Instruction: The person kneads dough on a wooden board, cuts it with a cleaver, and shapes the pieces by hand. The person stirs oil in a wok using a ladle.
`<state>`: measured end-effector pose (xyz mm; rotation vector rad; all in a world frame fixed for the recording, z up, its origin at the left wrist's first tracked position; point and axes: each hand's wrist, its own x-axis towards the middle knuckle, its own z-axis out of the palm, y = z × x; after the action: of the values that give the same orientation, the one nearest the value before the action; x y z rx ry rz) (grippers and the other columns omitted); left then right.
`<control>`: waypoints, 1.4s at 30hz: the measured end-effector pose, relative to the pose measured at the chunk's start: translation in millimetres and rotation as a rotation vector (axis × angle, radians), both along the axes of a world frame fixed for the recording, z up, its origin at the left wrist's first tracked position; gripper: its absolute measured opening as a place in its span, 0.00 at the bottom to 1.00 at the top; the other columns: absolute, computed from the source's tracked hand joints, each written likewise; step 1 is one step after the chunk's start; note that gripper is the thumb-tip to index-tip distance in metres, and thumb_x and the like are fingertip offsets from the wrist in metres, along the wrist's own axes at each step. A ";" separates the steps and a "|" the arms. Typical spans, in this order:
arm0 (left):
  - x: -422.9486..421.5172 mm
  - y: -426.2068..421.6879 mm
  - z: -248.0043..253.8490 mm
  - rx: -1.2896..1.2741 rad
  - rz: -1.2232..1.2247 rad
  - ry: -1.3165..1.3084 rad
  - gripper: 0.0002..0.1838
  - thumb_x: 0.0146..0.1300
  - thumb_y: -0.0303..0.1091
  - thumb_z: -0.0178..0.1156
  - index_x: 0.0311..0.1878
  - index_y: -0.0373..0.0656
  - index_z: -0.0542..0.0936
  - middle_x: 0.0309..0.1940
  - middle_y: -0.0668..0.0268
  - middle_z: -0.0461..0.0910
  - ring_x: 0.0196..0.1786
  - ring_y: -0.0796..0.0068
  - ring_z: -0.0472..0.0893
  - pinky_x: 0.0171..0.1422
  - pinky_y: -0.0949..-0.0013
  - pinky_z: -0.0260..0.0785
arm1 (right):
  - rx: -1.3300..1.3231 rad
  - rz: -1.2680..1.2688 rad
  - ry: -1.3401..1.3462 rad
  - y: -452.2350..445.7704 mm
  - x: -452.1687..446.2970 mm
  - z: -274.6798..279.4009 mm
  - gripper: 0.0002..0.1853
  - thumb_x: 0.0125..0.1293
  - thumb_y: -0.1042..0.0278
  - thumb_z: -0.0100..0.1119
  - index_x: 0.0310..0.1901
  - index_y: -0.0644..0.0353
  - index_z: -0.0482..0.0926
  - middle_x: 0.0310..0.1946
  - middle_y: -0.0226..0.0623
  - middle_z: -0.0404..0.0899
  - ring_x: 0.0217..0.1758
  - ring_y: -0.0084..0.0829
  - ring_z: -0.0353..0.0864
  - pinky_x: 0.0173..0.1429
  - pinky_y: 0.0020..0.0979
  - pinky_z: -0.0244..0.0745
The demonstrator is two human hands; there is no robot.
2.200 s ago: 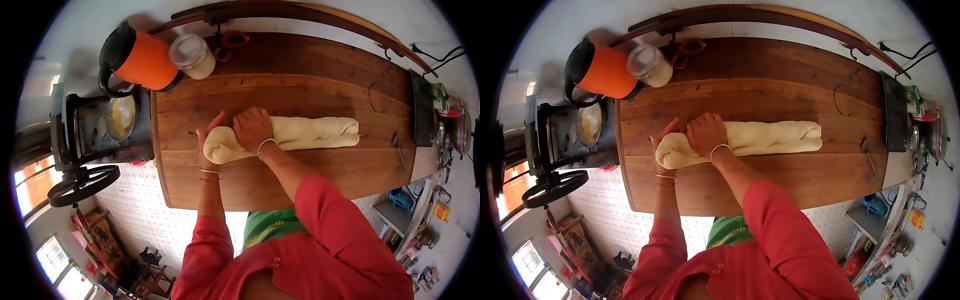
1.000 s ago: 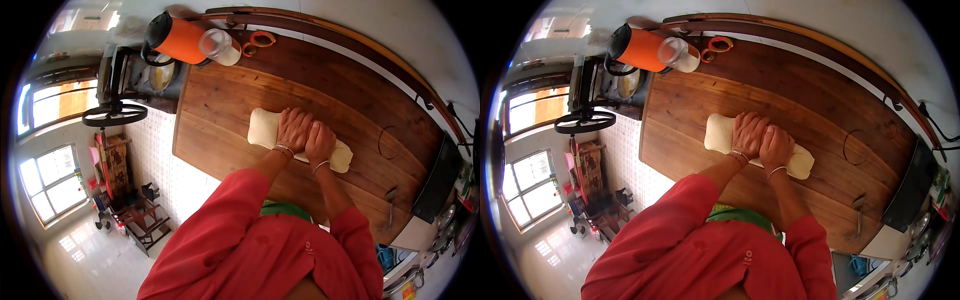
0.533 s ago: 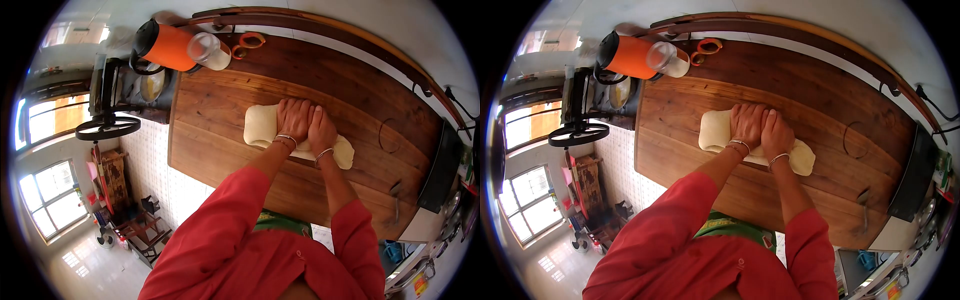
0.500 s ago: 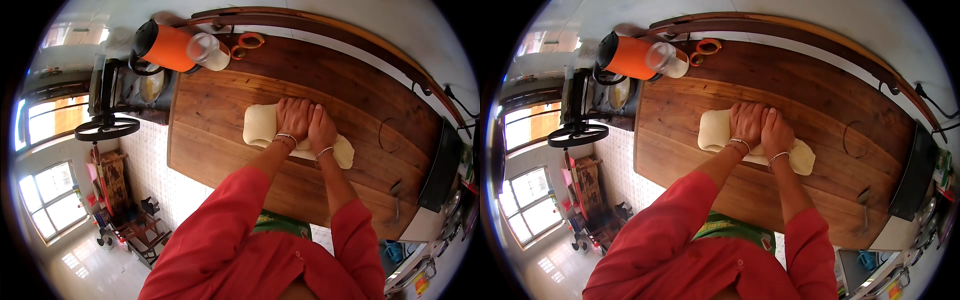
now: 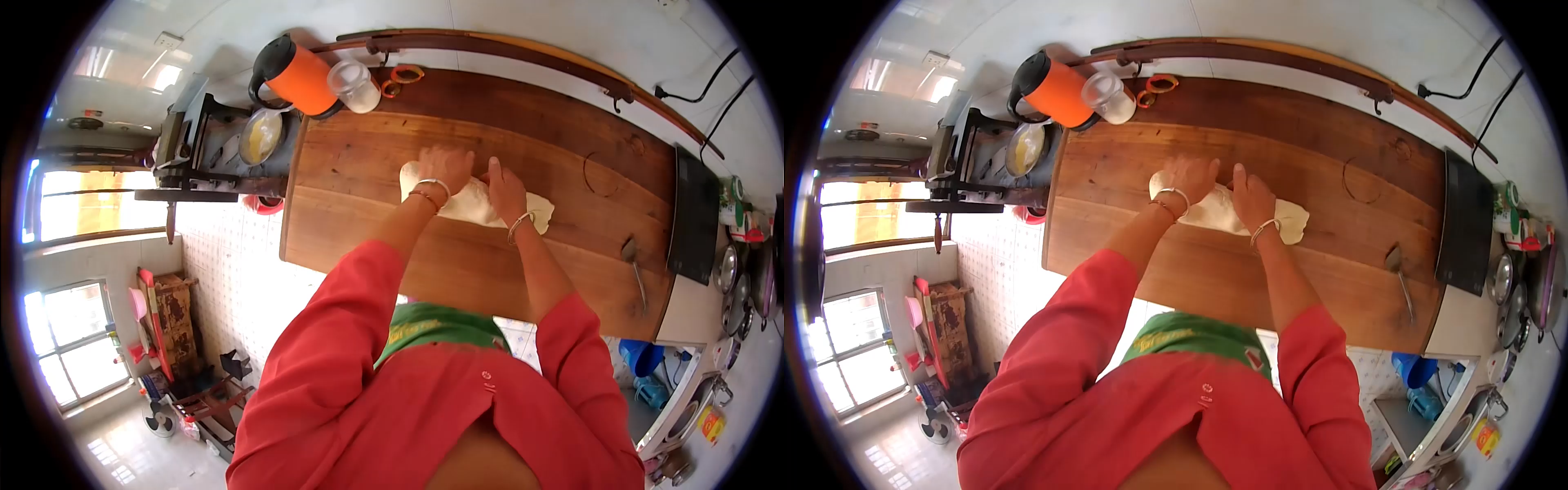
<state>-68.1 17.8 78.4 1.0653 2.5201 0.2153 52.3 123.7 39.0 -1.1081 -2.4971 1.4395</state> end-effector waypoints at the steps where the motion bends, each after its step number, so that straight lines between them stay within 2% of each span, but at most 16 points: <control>1: 10.2 -19.5 -1.4 0.098 0.021 0.164 0.18 0.69 0.43 0.46 0.40 0.47 0.84 0.47 0.64 0.85 0.62 0.61 0.75 0.65 0.49 0.59 | -0.013 0.014 -0.025 -10.9 4.2 16.1 0.30 0.75 0.45 0.34 0.42 0.62 0.82 0.44 0.54 0.82 0.51 0.56 0.78 0.61 0.49 0.68; 3: 32.1 -46.4 -13.0 0.247 0.072 0.222 0.18 0.69 0.43 0.46 0.43 0.45 0.83 0.48 0.64 0.84 0.62 0.61 0.75 0.68 0.50 0.56 | -0.025 0.032 -0.055 -34.1 4.0 20.2 0.27 0.74 0.47 0.38 0.44 0.61 0.82 0.45 0.51 0.82 0.53 0.52 0.78 0.64 0.48 0.65; 5: 54.2 -66.6 -27.9 0.443 0.129 0.344 0.20 0.68 0.43 0.45 0.50 0.42 0.81 0.53 0.62 0.81 0.63 0.59 0.73 0.71 0.50 0.52 | 0.519 -0.026 0.220 -68.6 19.8 1.3 0.19 0.71 0.54 0.44 0.50 0.56 0.81 0.49 0.42 0.81 0.57 0.43 0.75 0.70 0.49 0.56; 7: 77.3 -88.2 -48.7 0.481 0.145 0.390 0.22 0.68 0.44 0.44 0.54 0.41 0.79 0.57 0.60 0.78 0.65 0.56 0.71 0.72 0.49 0.50 | 0.598 0.136 0.296 -72.3 43.9 -10.2 0.18 0.67 0.59 0.48 0.55 0.52 0.78 0.54 0.35 0.78 0.63 0.36 0.69 0.73 0.51 0.48; 12: 74.9 -98.9 -86.3 0.414 0.012 0.447 0.32 0.64 0.51 0.46 0.66 0.41 0.71 0.69 0.53 0.67 0.73 0.53 0.63 0.75 0.44 0.45 | 0.693 0.277 0.276 -58.4 39.8 -36.8 0.23 0.62 0.57 0.50 0.58 0.53 0.76 0.57 0.33 0.74 0.64 0.37 0.68 0.73 0.51 0.49; 23: 6.3 -57.7 -72.3 0.414 -0.021 0.278 0.28 0.63 0.49 0.48 0.61 0.41 0.74 0.61 0.56 0.73 0.67 0.55 0.69 0.71 0.43 0.51 | 0.635 0.282 0.222 -25.3 -10.9 -39.9 0.24 0.59 0.58 0.51 0.57 0.55 0.77 0.51 0.36 0.76 0.58 0.39 0.71 0.70 0.51 0.54; 28: -10.7 -44.0 -69.6 0.506 -0.017 0.307 0.24 0.61 0.46 0.52 0.56 0.43 0.77 0.54 0.59 0.79 0.62 0.57 0.74 0.69 0.43 0.55 | 0.601 0.196 0.158 -20.5 -28.8 -37.4 0.16 0.65 0.60 0.47 0.47 0.56 0.80 0.43 0.39 0.82 0.49 0.40 0.77 0.65 0.48 0.60; 29: -15.9 -40.4 -69.8 0.440 -0.013 0.267 0.22 0.61 0.47 0.52 0.53 0.43 0.79 0.50 0.59 0.81 0.61 0.59 0.75 0.68 0.44 0.56 | 0.623 0.184 0.169 -17.8 -34.2 -35.2 0.16 0.65 0.60 0.47 0.47 0.56 0.80 0.43 0.39 0.82 0.49 0.40 0.77 0.65 0.48 0.60; 31: -25.2 -27.8 -66.7 0.323 0.008 0.204 0.20 0.64 0.48 0.50 0.45 0.45 0.84 0.42 0.59 0.84 0.57 0.61 0.78 0.67 0.46 0.58 | 0.542 0.241 -0.188 -12.9 -44.0 -29.3 0.16 0.69 0.59 0.44 0.45 0.57 0.80 0.41 0.44 0.83 0.48 0.47 0.80 0.59 0.51 0.66; 33: -27.1 -27.7 -45.2 0.282 0.023 0.168 0.20 0.66 0.47 0.48 0.41 0.46 0.86 0.39 0.59 0.85 0.54 0.61 0.80 0.67 0.47 0.60 | 0.403 0.229 -0.339 -5.6 -54.4 -24.7 0.16 0.70 0.59 0.43 0.42 0.56 0.81 0.40 0.47 0.83 0.50 0.50 0.81 0.54 0.55 0.69; 35: -37.9 -26.1 -7.2 -0.042 0.015 -0.145 0.21 0.68 0.48 0.45 0.35 0.48 0.86 0.38 0.59 0.86 0.49 0.59 0.81 0.63 0.49 0.62 | 0.466 0.249 -0.300 -21.0 -45.4 -36.6 0.17 0.71 0.59 0.41 0.42 0.57 0.81 0.40 0.47 0.83 0.51 0.51 0.80 0.50 0.57 0.70; 36: -33.8 -40.0 -8.5 -0.029 0.013 -0.151 0.21 0.68 0.48 0.45 0.35 0.48 0.86 0.38 0.59 0.86 0.49 0.59 0.81 0.63 0.49 0.62 | 0.493 0.292 -0.269 -30.6 -40.9 -39.7 0.18 0.72 0.59 0.39 0.42 0.57 0.80 0.40 0.47 0.84 0.52 0.53 0.80 0.47 0.58 0.71; 38: 1.1 -97.7 -43.4 -0.086 0.085 -0.184 0.23 0.68 0.49 0.44 0.37 0.47 0.86 0.37 0.57 0.86 0.48 0.58 0.81 0.61 0.50 0.63 | 0.465 0.418 -0.443 -86.8 -12.3 -37.6 0.14 0.69 0.59 0.45 0.43 0.53 0.80 0.40 0.43 0.84 0.54 0.50 0.79 0.56 0.55 0.69; 40: 46.3 -162.5 -63.1 0.339 -0.030 0.223 0.20 0.65 0.47 0.50 0.43 0.41 0.82 0.44 0.54 0.83 0.53 0.58 0.78 0.62 0.47 0.61 | 0.573 0.170 -0.095 -152.4 30.5 -31.5 0.13 0.68 0.62 0.46 0.46 0.54 0.80 0.41 0.39 0.84 0.54 0.46 0.78 0.63 0.49 0.65; 41: 55.5 -180.0 -60.2 0.344 -0.063 0.218 0.20 0.65 0.47 0.50 0.43 0.41 0.82 0.44 0.54 0.83 0.53 0.58 0.78 0.62 0.47 0.61 | 0.572 0.137 -0.103 -169.0 41.4 -29.1 0.13 0.68 0.62 0.46 0.46 0.54 0.80 0.41 0.39 0.84 0.54 0.46 0.78 0.63 0.49 0.65; 42: 61.7 -190.5 -57.5 0.481 -0.100 0.281 0.18 0.63 0.45 0.52 0.44 0.40 0.81 0.47 0.55 0.82 0.53 0.57 0.77 0.62 0.48 0.61 | 0.719 0.068 0.081 -179.6 50.6 -28.1 0.13 0.67 0.62 0.47 0.44 0.54 0.81 0.41 0.37 0.83 0.53 0.42 0.77 0.65 0.46 0.62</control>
<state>-6.4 -172.6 20.9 1.4885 2.7235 0.7164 102.9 -55.9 10.8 -0.7979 -2.6470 0.4740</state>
